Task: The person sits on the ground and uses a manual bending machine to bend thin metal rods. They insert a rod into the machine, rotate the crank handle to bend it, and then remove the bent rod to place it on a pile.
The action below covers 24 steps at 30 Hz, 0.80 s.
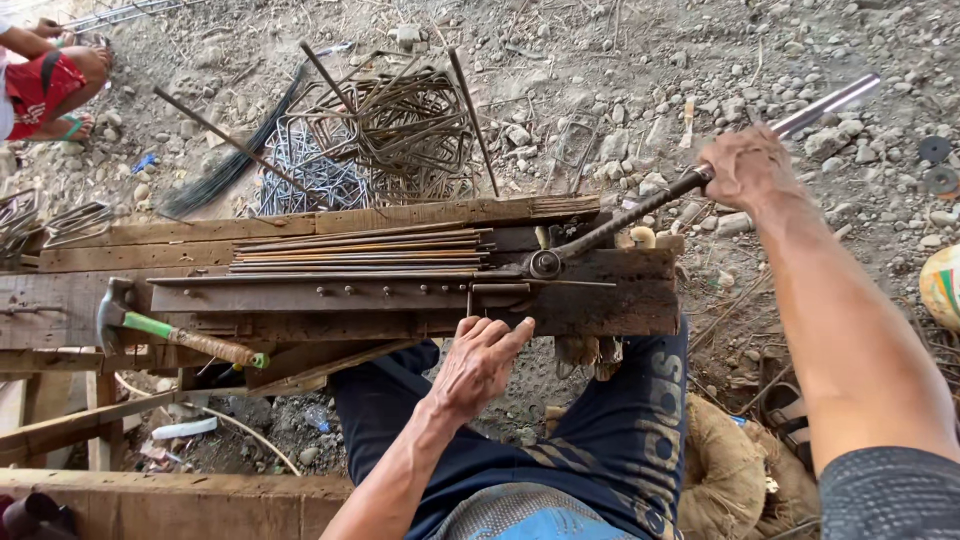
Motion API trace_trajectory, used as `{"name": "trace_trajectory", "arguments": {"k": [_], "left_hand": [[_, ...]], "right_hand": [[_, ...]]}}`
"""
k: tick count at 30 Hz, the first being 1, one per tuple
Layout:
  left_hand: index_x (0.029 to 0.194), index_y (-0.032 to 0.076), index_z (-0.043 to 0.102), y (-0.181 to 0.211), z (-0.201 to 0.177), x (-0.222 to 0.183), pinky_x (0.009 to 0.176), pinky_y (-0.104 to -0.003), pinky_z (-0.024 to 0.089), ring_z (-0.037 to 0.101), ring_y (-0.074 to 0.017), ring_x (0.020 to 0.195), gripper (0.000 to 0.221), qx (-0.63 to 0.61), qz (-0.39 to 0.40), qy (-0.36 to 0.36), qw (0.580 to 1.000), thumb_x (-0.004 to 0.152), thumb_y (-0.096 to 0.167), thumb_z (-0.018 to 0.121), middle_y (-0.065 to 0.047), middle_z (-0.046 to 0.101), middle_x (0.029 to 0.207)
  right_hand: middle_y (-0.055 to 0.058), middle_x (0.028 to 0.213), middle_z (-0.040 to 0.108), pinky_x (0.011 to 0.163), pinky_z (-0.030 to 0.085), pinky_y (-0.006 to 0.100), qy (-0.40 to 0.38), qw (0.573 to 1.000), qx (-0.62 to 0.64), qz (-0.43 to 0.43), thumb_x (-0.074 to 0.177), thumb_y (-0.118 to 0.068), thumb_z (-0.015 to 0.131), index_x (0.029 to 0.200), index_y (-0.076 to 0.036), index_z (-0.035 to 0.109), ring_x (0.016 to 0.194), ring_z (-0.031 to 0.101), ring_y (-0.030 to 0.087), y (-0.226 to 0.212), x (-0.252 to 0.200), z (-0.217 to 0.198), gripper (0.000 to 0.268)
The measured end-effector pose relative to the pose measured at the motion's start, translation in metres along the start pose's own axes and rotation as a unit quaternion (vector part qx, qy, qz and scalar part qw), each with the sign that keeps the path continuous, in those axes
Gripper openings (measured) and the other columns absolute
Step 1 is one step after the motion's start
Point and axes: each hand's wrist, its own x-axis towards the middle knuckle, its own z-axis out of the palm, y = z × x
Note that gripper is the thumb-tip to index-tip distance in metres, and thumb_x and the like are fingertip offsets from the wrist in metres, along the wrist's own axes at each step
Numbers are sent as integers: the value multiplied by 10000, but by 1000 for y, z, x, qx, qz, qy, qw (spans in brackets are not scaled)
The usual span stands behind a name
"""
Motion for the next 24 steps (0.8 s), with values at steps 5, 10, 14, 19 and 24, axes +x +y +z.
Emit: {"name": "trace_trajectory", "arguments": {"k": [5, 10, 14, 19, 24], "left_hand": [[1135, 34, 560, 19, -15, 10, 786, -378, 406, 515, -281, 711, 195, 104, -9, -1, 995, 989, 156, 601, -86, 537, 848], [850, 93, 565, 12, 13, 9, 771, -399, 378, 520, -258, 583, 138, 69, -106, -67, 990, 884, 5, 463, -62, 574, 685], [787, 136, 556, 15, 9, 8, 767, -351, 325, 527, -226, 592, 168, 7, -80, 44, 996, 875, 6, 496, -12, 559, 661], [759, 161, 528, 14, 14, 9, 743, -362, 314, 492, -231, 569, 175, 14, -88, 36, 995, 916, 98, 481, -13, 552, 640], [771, 155, 540, 10, 14, 6, 754, -361, 317, 495, -221, 574, 231, 9, -77, 23, 997, 970, 99, 439, -11, 587, 658]], "right_hand": [[41, 1176, 699, 866, 471, 386, 32, 968, 235, 82, 834, -178, 793, 1272, -273, 705, 928, 591, 251, 2, 10, 23, 457], [-69, 1161, 665, 987, 348, 403, 0, 943, 312, 116, 929, -193, 634, 1316, -266, 681, 879, 530, 208, -2, 1, 22, 396], [-119, 503, 542, 487, 439, 196, 175, 982, 65, 11, 993, -233, 696, 901, -247, 676, 431, 479, 26, -2, -34, 11, 95], [-96, 486, 296, 886, 434, 346, 134, 969, 170, 115, 902, -441, 456, 682, -269, 544, 477, 362, 73, -5, -108, 53, 292], [-17, 732, 674, 996, 413, 412, -7, 972, 119, 204, 918, -466, 718, 830, -157, 718, 908, 624, 206, -50, -206, 33, 322]]}}
